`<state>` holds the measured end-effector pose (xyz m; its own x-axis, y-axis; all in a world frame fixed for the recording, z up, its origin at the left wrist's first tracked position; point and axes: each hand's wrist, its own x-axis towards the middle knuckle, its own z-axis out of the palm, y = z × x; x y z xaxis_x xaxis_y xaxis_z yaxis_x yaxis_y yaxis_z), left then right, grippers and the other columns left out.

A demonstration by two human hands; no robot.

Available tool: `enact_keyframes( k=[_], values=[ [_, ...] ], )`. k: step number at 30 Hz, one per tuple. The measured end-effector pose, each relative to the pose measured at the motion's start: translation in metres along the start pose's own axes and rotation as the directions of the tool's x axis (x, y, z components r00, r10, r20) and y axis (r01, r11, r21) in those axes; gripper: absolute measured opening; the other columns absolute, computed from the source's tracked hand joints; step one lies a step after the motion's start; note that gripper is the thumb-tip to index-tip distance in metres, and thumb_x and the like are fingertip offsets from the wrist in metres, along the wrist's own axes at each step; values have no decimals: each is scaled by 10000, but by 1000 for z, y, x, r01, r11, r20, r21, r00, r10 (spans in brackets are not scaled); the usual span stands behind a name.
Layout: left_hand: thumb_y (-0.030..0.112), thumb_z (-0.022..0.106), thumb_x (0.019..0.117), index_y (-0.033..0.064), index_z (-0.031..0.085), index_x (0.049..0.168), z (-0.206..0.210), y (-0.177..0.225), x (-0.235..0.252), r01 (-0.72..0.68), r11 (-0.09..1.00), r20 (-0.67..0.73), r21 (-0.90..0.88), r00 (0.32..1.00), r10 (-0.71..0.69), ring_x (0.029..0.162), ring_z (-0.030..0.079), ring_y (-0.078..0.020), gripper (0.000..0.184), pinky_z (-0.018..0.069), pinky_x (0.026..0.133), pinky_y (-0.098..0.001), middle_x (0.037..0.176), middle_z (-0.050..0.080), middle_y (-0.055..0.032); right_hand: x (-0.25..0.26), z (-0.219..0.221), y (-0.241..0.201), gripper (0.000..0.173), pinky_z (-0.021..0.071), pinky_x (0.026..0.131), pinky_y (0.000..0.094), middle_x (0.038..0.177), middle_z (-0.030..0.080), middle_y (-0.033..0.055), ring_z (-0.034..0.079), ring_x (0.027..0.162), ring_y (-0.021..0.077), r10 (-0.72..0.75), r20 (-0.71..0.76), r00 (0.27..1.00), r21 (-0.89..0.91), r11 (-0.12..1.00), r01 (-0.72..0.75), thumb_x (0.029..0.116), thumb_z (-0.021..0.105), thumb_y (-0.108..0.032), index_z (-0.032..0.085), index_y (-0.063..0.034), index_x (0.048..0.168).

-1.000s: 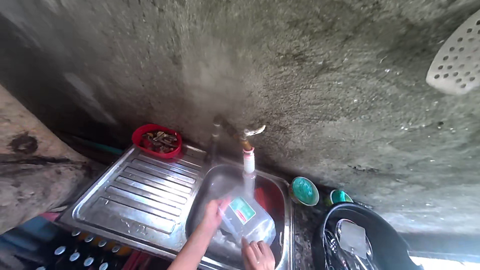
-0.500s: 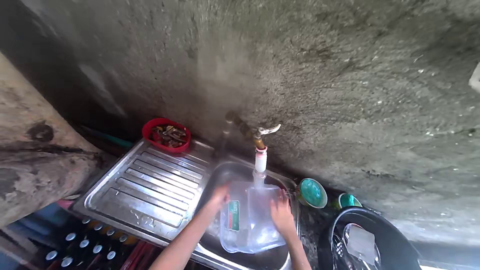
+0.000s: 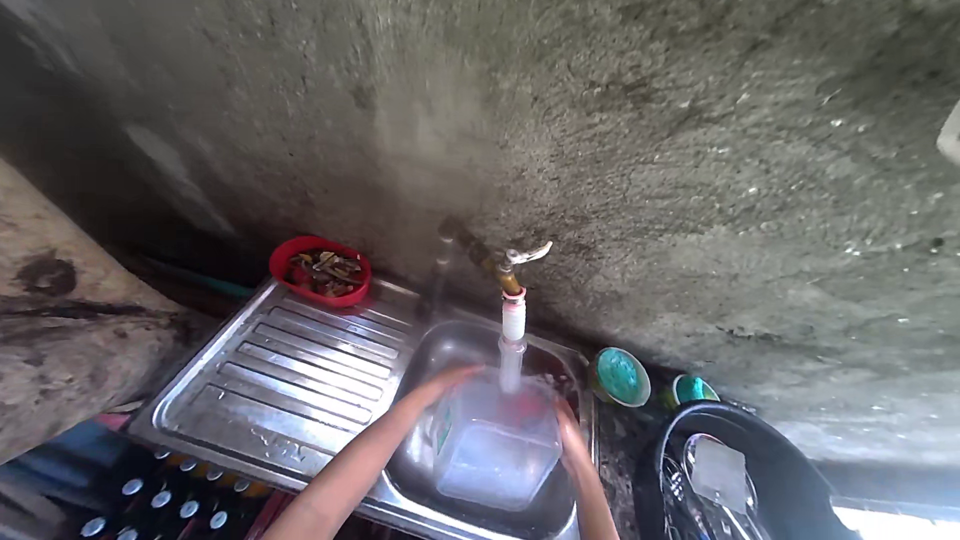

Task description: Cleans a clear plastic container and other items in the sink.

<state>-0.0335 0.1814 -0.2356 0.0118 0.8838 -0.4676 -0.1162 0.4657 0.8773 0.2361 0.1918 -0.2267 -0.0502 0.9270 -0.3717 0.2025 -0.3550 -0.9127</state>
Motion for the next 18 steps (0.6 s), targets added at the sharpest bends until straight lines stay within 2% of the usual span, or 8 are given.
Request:
enact_keyframes(
  k=[2,5,7,10,12,13,16,18],
  values=[
    [210,603,1040,-78,649,1125,2,9,-2,-58,989,47,138,998,52,825,553,-108,304,476,791,-281,988,646,-122,1,-4,4,423,469,1058,384,1372,570,248,581,1229,235,-3,-58,998,-22,1000,1,1109,424,-202,486,90,1409],
    [223,558,1058,-90,593,1316,14,30,0,-198,849,233,489,968,92,1226,599,-338,407,429,1098,-492,1298,622,-278,-9,-9,3,413,497,978,341,1244,627,231,611,1093,177,-23,-169,985,16,1000,26,1101,455,-213,531,110,1347],
    [263,513,1066,-43,587,1351,36,49,-4,-297,655,345,695,937,58,1271,571,-418,425,400,1093,-605,1315,615,-288,-18,-7,0,387,528,880,283,1098,653,172,623,959,102,-62,-236,970,46,996,75,1092,471,-221,564,107,1274],
    [223,382,1111,-15,486,1475,77,65,-4,-516,503,568,693,821,61,1373,510,-377,447,359,1158,-549,1445,548,-253,-27,-2,-7,367,529,791,285,935,652,130,608,825,88,-109,-308,945,49,990,130,1082,496,-227,615,111,1163],
    [153,467,1084,-102,586,1318,86,67,8,-615,558,639,557,747,186,1286,560,-389,366,384,1128,-495,1321,602,-303,-30,-3,-5,377,537,777,282,919,639,116,612,813,82,-100,-366,925,105,983,148,1091,460,-234,612,106,1150],
    [163,523,1066,-104,617,1278,81,66,16,-604,602,619,522,754,219,1263,579,-368,353,395,1120,-466,1295,621,-296,-31,-5,-2,384,536,808,296,962,643,131,617,851,97,-80,-382,921,162,975,152,1096,446,-233,602,109,1175],
    [225,602,1037,-57,581,1353,43,51,33,-393,782,443,484,881,168,1260,587,-322,424,429,1113,-452,1338,611,-257,-34,-5,6,367,555,787,271,963,651,103,635,837,76,-12,-433,901,314,935,163,1100,442,-238,595,80,1198],
    [116,547,1050,-85,492,1420,26,53,16,-215,904,315,370,944,96,1288,543,-325,425,410,1115,-437,1394,548,-287,-38,-5,12,364,556,776,251,966,638,91,628,834,54,-2,-443,897,337,926,168,1100,431,-236,568,76,1227]
  ],
)
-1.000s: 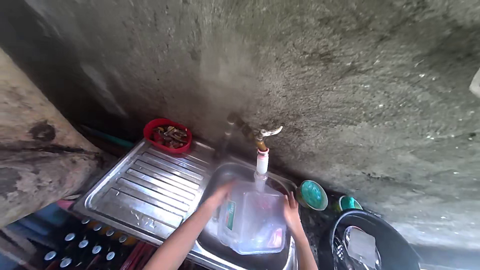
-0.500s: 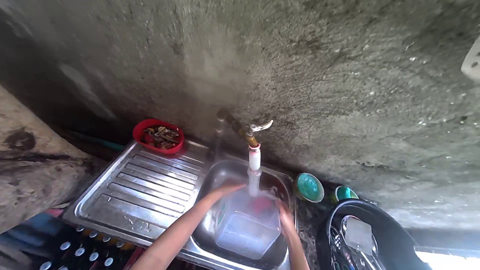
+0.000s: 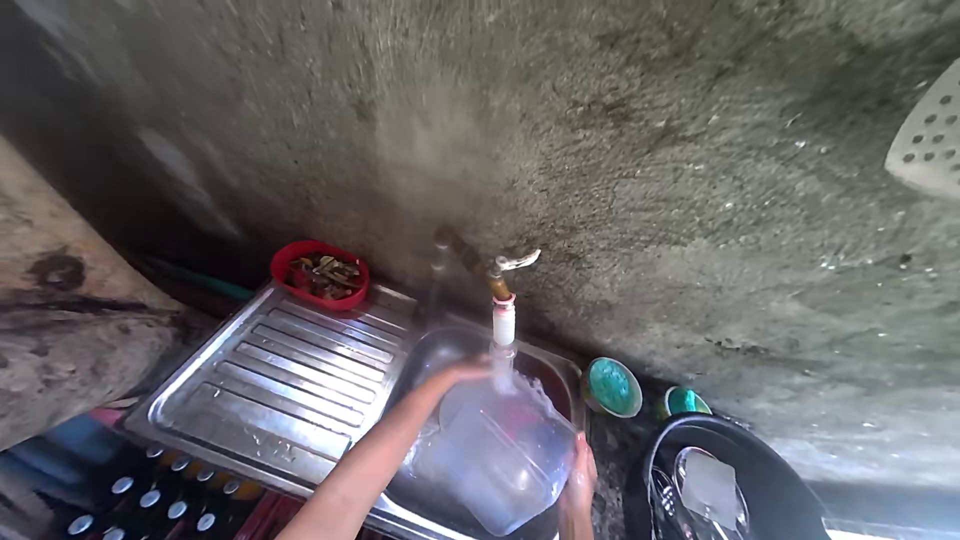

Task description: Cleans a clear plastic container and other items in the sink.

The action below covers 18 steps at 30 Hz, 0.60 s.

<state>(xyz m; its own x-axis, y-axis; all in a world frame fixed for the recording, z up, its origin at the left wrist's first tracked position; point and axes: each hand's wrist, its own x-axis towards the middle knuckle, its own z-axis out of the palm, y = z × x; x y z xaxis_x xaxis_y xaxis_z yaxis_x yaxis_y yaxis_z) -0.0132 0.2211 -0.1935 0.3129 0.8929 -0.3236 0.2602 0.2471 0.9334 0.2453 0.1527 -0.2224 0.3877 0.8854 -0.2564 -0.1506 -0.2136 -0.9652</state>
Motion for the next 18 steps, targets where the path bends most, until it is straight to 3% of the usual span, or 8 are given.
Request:
enact_keyframes(
  k=[2,4,6,8,11,14,16,18],
  values=[
    [69,538,1044,-91,491,1409,8,7,-14,30,992,-77,-119,996,-40,1242,558,-294,402,431,1081,-416,1368,558,-278,-2,-4,1,346,513,792,242,986,606,114,588,857,71,-44,34,998,-145,988,49,1102,414,-180,562,108,1221],
    [119,584,1033,-92,534,1365,20,12,-11,-57,995,-51,-85,997,53,1205,592,-244,396,454,1073,-379,1319,603,-248,1,-10,-13,335,478,1016,377,1223,641,276,620,1139,258,-126,246,961,-410,885,220,1069,408,-48,575,162,1269],
    [173,583,1042,-113,595,1277,37,28,-7,-189,981,53,29,981,188,1157,615,-257,370,461,1052,-387,1252,636,-255,0,1,-41,370,425,1110,503,1317,612,327,586,1272,396,-104,483,870,-587,698,409,1079,407,-84,583,139,1317],
    [174,576,1044,-141,636,1194,52,50,0,-333,929,163,160,937,308,1127,632,-342,354,461,1033,-458,1185,654,-298,-7,26,-65,440,410,1102,568,1298,624,330,592,1264,430,-52,530,846,-668,589,455,1117,353,-183,573,120,1348],
    [165,615,1027,-124,640,1176,43,56,0,-341,933,157,113,934,322,1062,628,-259,326,477,986,-378,1148,660,-259,-8,39,-68,455,490,897,545,980,689,271,666,948,346,-157,403,902,-649,645,403,1114,410,-244,678,123,1098],
    [139,651,994,-87,588,1290,12,16,-12,-133,990,44,55,991,130,1090,630,-286,378,489,1004,-445,1215,638,-258,-7,26,-57,450,490,733,338,779,593,103,562,727,126,-198,289,937,-539,775,330,1113,405,-249,655,103,988],
    [89,644,983,-117,603,1268,-4,-16,-16,-128,990,-9,51,992,129,1092,635,-305,355,486,1014,-456,1194,649,-277,-8,17,-42,450,490,681,258,733,554,43,538,671,50,-173,225,959,-438,861,259,1117,377,-240,640,92,965],
    [125,640,995,-129,641,1195,-7,-25,-21,-164,982,-9,89,986,165,1049,652,-288,323,498,993,-439,1133,674,-266,-9,13,-29,462,498,729,252,794,586,70,563,730,58,-138,193,971,-419,883,209,1124,333,-229,641,96,1006]
  ],
)
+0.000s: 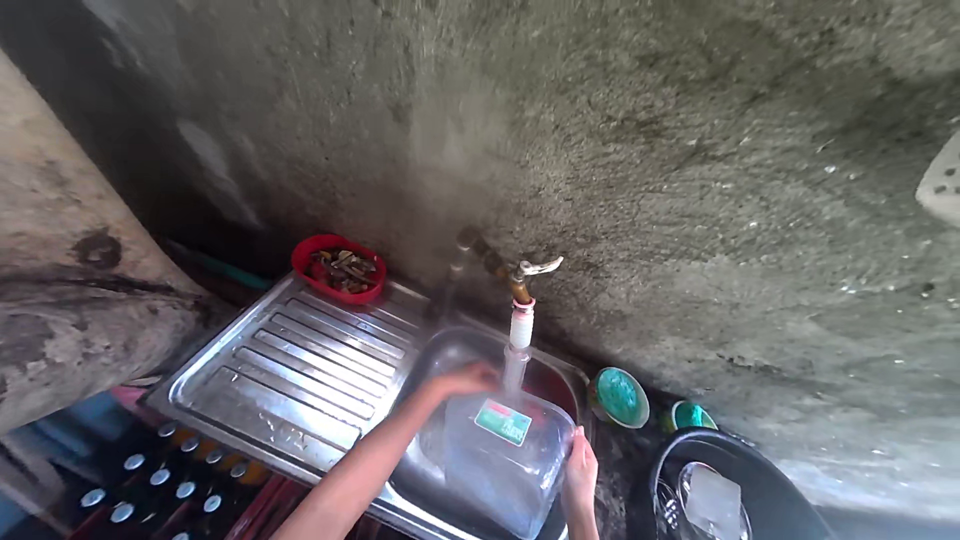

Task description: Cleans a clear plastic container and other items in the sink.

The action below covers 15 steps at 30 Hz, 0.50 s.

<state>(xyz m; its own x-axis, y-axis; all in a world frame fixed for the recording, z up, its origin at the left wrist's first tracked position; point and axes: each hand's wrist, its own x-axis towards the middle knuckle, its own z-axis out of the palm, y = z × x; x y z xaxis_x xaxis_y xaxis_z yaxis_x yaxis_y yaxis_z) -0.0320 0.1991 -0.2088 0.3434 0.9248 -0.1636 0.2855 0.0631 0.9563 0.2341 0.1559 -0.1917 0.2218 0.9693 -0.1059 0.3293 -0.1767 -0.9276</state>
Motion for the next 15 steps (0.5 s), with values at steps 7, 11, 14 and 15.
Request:
enact_keyframes(
  k=[7,11,14,15],
  values=[
    [263,632,1024,-88,650,1196,-4,81,1,-51,971,85,235,996,31,1103,637,-328,390,464,1026,-501,1160,666,-266,16,-22,-23,471,427,1112,501,1330,610,298,587,1269,378,-300,366,881,-319,849,422,1079,275,-132,549,107,1377],
    [197,588,1042,-113,673,1129,15,99,25,-230,890,333,394,938,95,1066,648,-389,333,469,981,-555,1099,676,-288,17,-8,-35,417,494,1038,539,1263,681,226,663,1168,352,-310,516,799,-336,785,521,1032,536,-238,632,26,1341],
    [130,608,1027,-118,646,1172,17,92,26,-168,970,316,174,943,106,960,641,-233,290,506,925,-376,1084,673,-233,14,-8,-16,314,544,904,468,1031,722,225,702,952,276,-250,344,905,-226,914,338,1011,613,-183,684,87,1155],
    [144,606,1029,-109,622,1185,14,85,22,-108,991,272,83,959,82,901,612,-172,298,505,879,-329,1054,658,-196,14,-11,-11,291,545,891,425,1015,717,223,692,931,244,-242,292,925,-192,933,304,1011,611,-148,678,105,1136]
  ],
)
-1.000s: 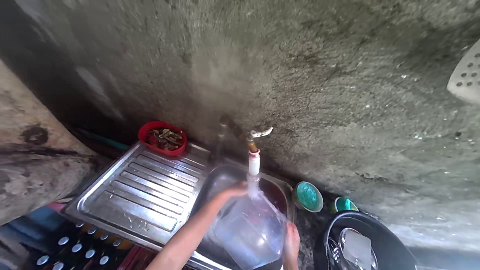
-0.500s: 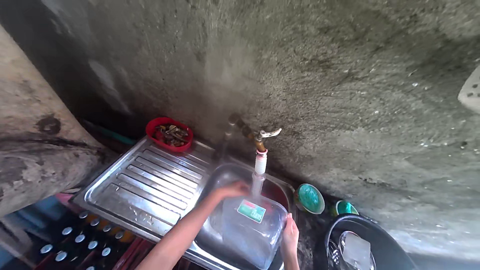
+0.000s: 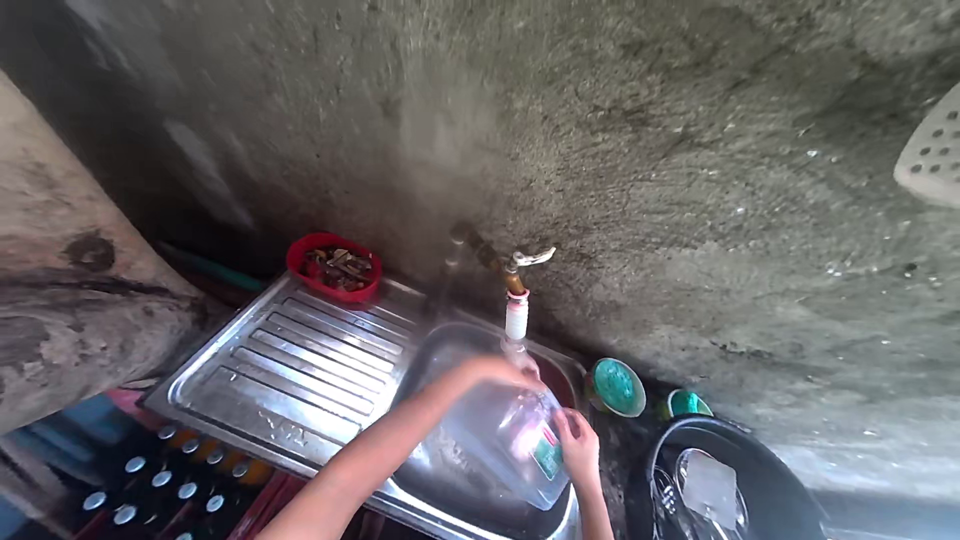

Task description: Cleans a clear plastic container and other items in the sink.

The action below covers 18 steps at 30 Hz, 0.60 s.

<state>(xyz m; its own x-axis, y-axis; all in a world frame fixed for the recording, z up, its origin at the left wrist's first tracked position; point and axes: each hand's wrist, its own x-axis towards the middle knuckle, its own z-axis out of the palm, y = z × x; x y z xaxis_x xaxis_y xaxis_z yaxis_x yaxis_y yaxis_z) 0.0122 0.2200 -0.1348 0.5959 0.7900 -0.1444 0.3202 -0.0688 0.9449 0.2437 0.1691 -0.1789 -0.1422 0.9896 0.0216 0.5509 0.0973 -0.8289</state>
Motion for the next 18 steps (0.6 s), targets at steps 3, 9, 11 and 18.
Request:
enact_keyframes(
  k=[3,9,11,18],
  values=[
    [162,641,1014,-87,568,1288,-3,-26,-16,94,982,-97,-166,989,-112,1006,610,-164,378,493,957,-336,1158,641,-197,-8,3,9,255,545,844,326,975,713,201,674,885,164,-11,-107,994,79,997,20,1004,592,-97,676,125,1097],
    [29,590,993,-157,554,1273,-1,-62,-33,97,983,-169,-153,978,-123,1035,606,-245,338,480,976,-382,1176,625,-276,-15,11,26,300,489,692,181,841,609,70,552,715,-2,138,-165,977,274,958,-89,1050,471,-123,608,137,1116],
    [122,614,1012,-136,580,1274,7,-52,-24,110,993,-164,-39,980,-115,1128,623,-337,369,461,1042,-480,1214,633,-302,-11,12,16,370,499,805,247,999,640,149,590,863,69,119,-134,984,246,966,-83,1057,426,-142,565,148,1239],
    [248,675,991,-46,607,1334,17,-20,5,141,948,-44,285,990,-134,1275,561,-412,457,390,1101,-578,1327,610,-282,19,11,-21,352,508,945,568,1050,746,191,700,1024,336,112,60,992,-191,977,-99,937,753,-329,760,-13,1092]
  ],
)
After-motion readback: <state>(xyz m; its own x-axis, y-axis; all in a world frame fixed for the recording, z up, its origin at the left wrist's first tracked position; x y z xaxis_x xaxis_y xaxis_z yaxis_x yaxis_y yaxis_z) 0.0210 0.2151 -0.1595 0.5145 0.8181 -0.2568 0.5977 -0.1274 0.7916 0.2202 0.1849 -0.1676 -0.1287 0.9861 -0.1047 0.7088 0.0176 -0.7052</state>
